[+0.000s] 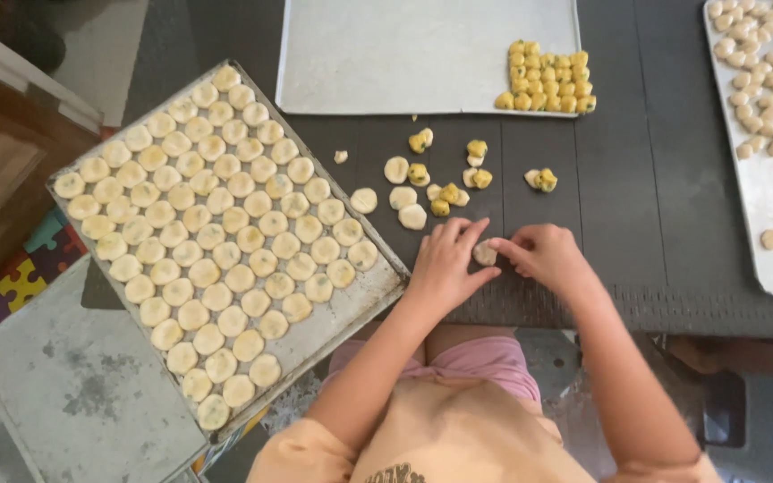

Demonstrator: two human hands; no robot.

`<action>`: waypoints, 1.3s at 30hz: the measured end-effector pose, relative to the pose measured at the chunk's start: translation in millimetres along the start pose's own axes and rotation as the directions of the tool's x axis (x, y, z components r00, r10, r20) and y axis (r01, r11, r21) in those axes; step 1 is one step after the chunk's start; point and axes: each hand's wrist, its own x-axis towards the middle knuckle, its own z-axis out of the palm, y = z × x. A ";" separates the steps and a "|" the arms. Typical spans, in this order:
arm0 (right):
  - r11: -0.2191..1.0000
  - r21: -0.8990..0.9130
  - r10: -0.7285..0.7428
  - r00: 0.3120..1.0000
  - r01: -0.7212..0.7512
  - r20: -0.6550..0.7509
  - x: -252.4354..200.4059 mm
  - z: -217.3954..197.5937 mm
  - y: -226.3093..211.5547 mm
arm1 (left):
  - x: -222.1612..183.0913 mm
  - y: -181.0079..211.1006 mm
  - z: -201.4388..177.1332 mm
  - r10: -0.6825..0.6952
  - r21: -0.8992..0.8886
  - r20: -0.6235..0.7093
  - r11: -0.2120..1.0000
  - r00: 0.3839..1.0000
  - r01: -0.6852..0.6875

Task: Shaping small pieces of dough into balls and arranging them on a baking tray.

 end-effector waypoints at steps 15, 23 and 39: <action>0.667 -0.743 0.452 0.820 -0.050 0.351 51.7 5.1 -39.2 | 9.0 -3.1 18.9 0.091 -0.014 -0.076 0.996 0.993 -0.092; 0.789 -0.613 0.305 0.895 -0.046 0.325 55.7 -1.3 -2.5 | 7.0 -3.5 11.1 0.059 -0.046 -0.027 0.997 0.998 -0.060; 0.950 -0.102 -0.304 0.949 0.296 -0.079 27.6 4.5 -23.3 | -14.9 -11.7 4.1 -0.001 -0.466 0.008 0.885 1.000 0.005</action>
